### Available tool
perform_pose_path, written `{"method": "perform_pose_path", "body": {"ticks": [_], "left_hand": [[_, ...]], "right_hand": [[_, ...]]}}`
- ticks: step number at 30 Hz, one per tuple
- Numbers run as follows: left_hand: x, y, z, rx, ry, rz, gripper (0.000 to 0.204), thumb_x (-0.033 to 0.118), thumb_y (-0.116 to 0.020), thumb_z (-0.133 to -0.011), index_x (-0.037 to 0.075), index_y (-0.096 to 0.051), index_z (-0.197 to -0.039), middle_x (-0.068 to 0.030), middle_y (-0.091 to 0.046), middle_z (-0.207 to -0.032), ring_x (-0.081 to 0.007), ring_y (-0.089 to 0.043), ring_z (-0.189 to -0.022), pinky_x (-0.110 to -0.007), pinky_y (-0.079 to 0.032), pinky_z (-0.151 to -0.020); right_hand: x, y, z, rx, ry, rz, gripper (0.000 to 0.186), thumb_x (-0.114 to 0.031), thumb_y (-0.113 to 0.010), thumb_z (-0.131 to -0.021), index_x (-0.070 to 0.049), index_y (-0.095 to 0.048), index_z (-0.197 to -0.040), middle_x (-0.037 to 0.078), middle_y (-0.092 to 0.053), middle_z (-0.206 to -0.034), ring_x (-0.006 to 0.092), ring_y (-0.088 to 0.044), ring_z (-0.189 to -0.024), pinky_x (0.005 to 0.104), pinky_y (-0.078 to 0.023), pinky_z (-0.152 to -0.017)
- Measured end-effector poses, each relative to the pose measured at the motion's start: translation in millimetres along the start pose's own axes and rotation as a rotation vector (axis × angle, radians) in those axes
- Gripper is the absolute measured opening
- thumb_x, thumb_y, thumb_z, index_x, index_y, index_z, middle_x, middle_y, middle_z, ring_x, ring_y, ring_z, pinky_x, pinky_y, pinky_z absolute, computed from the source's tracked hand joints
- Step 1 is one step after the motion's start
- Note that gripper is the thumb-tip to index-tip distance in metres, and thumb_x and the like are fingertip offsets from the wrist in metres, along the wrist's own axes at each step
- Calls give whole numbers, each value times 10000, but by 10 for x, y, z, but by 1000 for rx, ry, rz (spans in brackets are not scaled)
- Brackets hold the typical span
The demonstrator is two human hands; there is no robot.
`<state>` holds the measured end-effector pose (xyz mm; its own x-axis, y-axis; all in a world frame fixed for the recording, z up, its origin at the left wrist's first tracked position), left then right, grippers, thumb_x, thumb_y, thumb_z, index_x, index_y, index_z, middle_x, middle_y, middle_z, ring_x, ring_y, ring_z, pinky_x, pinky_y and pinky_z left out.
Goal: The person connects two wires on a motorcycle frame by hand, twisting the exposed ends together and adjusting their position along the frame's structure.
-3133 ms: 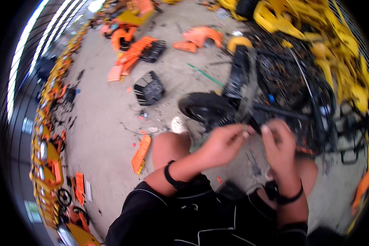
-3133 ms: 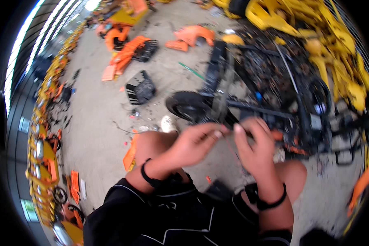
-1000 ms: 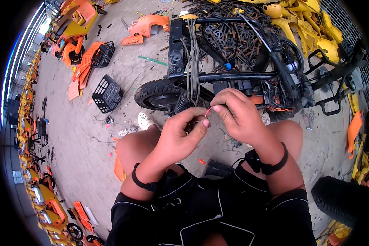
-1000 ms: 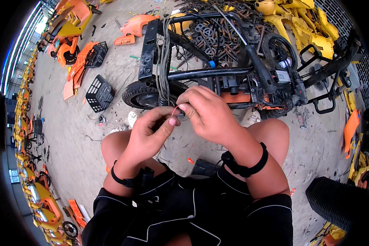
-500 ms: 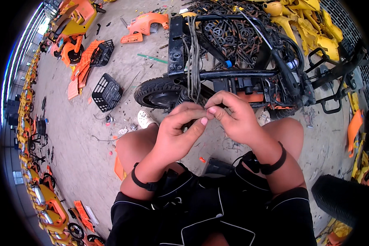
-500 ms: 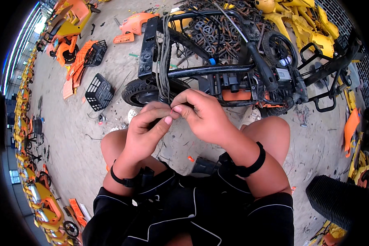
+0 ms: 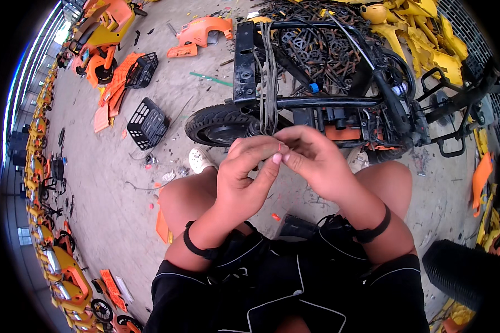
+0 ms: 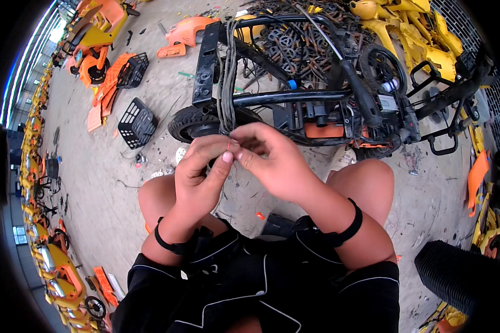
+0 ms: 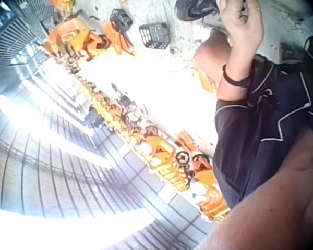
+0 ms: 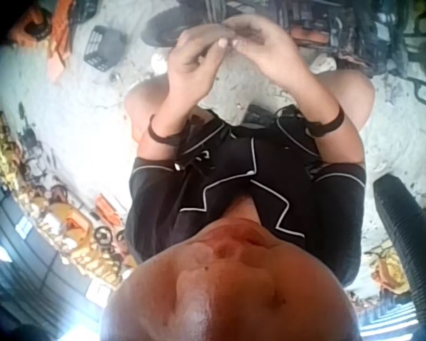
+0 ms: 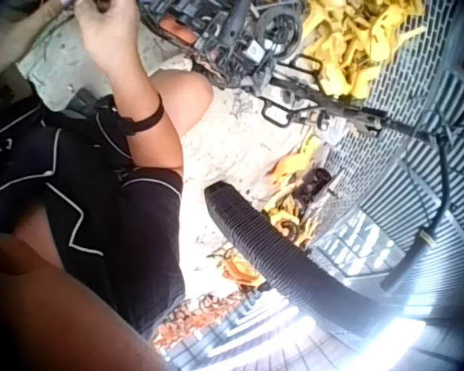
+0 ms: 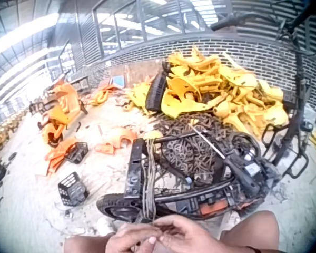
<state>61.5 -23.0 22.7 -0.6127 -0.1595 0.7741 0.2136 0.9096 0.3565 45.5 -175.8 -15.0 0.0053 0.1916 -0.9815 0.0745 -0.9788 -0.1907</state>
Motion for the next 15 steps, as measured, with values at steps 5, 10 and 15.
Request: {"method": "perform_pose_path", "body": {"ticks": [5,10,15], "left_hand": [[29,40,38,75,81,-81,170,10,-747,-888,42,-760,-1054,-108,-717,-1014,-253,-670,-906,-350,-528,-788],[113,12,23,78,-70,-257,216,-3,-770,-833,35,-752,-1045,-108,-698,-982,-273,-646,-846,-355,-521,-733],[155,-45,1,73,-158,-358,250,1,-787,-798,30,-743,-1043,-105,-688,-986,-272,-632,-813,-359,-513,-701]], "right_hand": [[-588,-31,136,152,642,751,253,-64,-788,-841,-38,-721,-1084,110,-682,-1007,304,-658,-898,368,-535,-796],[-590,-105,204,197,723,875,232,-44,-808,-790,-46,-745,-1013,75,-693,-965,274,-642,-841,368,-536,-738],[-604,-100,228,227,759,936,241,-25,-815,-756,-41,-748,-987,69,-693,-948,260,-641,-824,350,-539,-718]]}}
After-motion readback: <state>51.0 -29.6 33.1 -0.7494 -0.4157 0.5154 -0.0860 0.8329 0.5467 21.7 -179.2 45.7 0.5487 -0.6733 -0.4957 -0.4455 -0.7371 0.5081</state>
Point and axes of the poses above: each hand's wrist, its own z-axis away from the middle knuckle, its own y-axis out of the back of the hand, x = y × z, the point moved 6 cm from there along -z, towards the middle knuckle
